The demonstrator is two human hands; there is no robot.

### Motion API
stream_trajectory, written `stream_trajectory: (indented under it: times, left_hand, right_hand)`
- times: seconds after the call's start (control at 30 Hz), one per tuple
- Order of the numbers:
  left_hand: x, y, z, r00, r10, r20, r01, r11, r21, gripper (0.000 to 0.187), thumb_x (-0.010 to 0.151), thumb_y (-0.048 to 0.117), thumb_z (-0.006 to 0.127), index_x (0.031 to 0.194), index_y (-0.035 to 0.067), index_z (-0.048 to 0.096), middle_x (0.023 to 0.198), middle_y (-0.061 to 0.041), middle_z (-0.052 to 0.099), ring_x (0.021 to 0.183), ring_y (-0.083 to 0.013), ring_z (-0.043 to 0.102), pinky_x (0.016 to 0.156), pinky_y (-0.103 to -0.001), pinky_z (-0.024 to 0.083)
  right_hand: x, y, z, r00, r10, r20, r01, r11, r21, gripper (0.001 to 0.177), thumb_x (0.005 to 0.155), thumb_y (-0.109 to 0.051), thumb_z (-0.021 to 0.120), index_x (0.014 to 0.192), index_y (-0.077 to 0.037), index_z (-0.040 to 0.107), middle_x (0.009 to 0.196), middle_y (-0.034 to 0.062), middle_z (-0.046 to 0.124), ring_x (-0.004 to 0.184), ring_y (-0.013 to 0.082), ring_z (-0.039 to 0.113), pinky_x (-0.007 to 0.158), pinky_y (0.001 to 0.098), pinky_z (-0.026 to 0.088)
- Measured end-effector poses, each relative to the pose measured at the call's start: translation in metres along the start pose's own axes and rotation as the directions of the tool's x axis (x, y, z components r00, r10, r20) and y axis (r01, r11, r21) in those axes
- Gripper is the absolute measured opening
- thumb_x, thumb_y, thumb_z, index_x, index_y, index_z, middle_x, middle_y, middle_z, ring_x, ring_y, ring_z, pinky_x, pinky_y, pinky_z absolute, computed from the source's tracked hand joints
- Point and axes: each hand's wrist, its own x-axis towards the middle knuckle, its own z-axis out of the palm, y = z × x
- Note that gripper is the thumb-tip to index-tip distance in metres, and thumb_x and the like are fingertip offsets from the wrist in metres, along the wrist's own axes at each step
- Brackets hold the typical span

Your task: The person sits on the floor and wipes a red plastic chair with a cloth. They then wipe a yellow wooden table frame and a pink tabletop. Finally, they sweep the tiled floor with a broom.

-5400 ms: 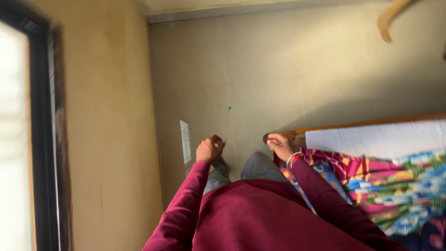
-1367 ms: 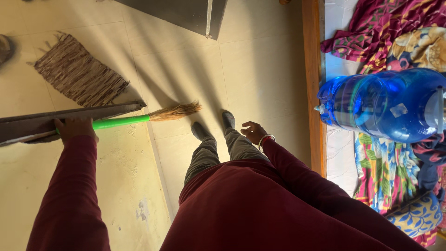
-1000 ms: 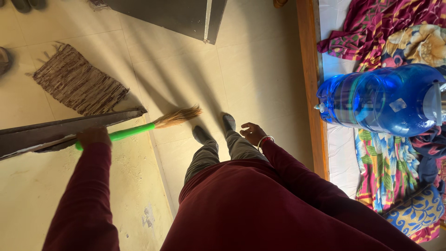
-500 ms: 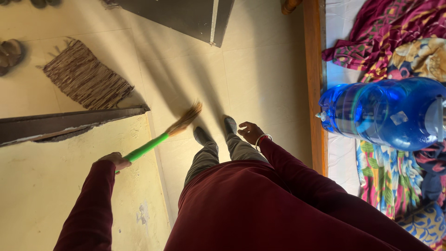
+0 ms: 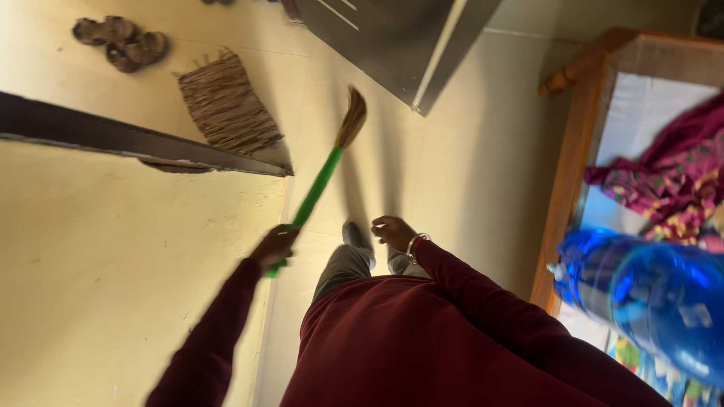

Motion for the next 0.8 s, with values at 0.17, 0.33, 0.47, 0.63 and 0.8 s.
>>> stream_trajectory:
  times: [0.17, 0.33, 0.47, 0.63, 0.8]
  left_hand:
    - [0.033, 0.019, 0.111, 0.787, 0.599, -0.147, -0.583, 0.800, 0.139, 0.049, 0.104, 0.037, 0.056, 0.139, 0.002, 0.057, 0.090, -0.010, 0.071, 0.070, -0.0145, 0.070, 0.062, -0.029, 0.057]
    - [0.001, 0.088, 0.130, 0.921, 0.267, -0.283, -0.386, 0.708, -0.591, 0.050, 0.104, 0.037, 0.056, 0.135, -0.002, 0.058, 0.103, -0.019, 0.072, 0.078, -0.0215, 0.070, 0.064, -0.035, 0.055]
    - [-0.012, 0.129, 0.091, 0.868, 0.246, -0.430, -0.416, 0.833, -0.364, 0.050, 0.103, 0.038, 0.053, 0.140, 0.005, 0.054, 0.108, -0.014, 0.073, 0.090, -0.0231, 0.073, 0.075, -0.036, 0.056]
    - [-0.043, 0.177, 0.004, 0.783, 0.353, -0.512, -0.501, 0.846, -0.184, 0.045, 0.095, 0.038, 0.061, 0.130, 0.009, 0.064, 0.100, -0.009, 0.076, 0.084, -0.0268, 0.076, 0.075, -0.040, 0.059]
    - [-0.064, 0.198, -0.109, 0.241, 0.618, -0.748, -0.493, 0.742, 0.454, 0.026, 0.091, 0.025, 0.072, 0.114, 0.011, 0.071, 0.104, -0.009, 0.074, 0.095, -0.0276, 0.070, 0.084, -0.042, 0.056]
  right_hand:
    - [0.011, -0.085, 0.017, 0.941, 0.195, 0.277, -0.248, 0.954, 0.168, 0.074, 0.099, -0.067, 0.032, 0.141, -0.010, 0.056, 0.122, 0.0131, 0.072, 0.108, 0.0254, 0.071, 0.087, 0.0427, 0.058]
    - [0.034, -0.153, 0.018, 0.942, 0.133, 0.307, -0.280, 0.815, 0.508, 0.076, 0.098, -0.068, 0.043, 0.141, -0.006, 0.055, 0.113, 0.0102, 0.071, 0.098, 0.0208, 0.069, 0.083, 0.0379, 0.059]
    - [0.087, -0.193, 0.029, 0.956, 0.120, 0.267, -0.214, 0.910, 0.355, 0.055, 0.097, -0.044, 0.062, 0.135, -0.004, 0.057, 0.108, 0.0086, 0.068, 0.094, 0.0181, 0.068, 0.076, 0.0347, 0.058]
    - [0.170, -0.239, 0.026, 0.951, 0.061, 0.302, -0.197, 0.876, 0.441, 0.048, 0.093, -0.026, 0.068, 0.126, 0.009, 0.059, 0.095, 0.0143, 0.071, 0.078, 0.0237, 0.070, 0.068, 0.0364, 0.060]
    - [0.218, -0.280, 0.022, 0.938, 0.194, 0.286, -0.296, 0.880, 0.371, 0.045, 0.094, -0.026, 0.064, 0.124, 0.006, 0.055, 0.099, 0.0197, 0.076, 0.088, 0.0286, 0.076, 0.071, 0.0362, 0.062]
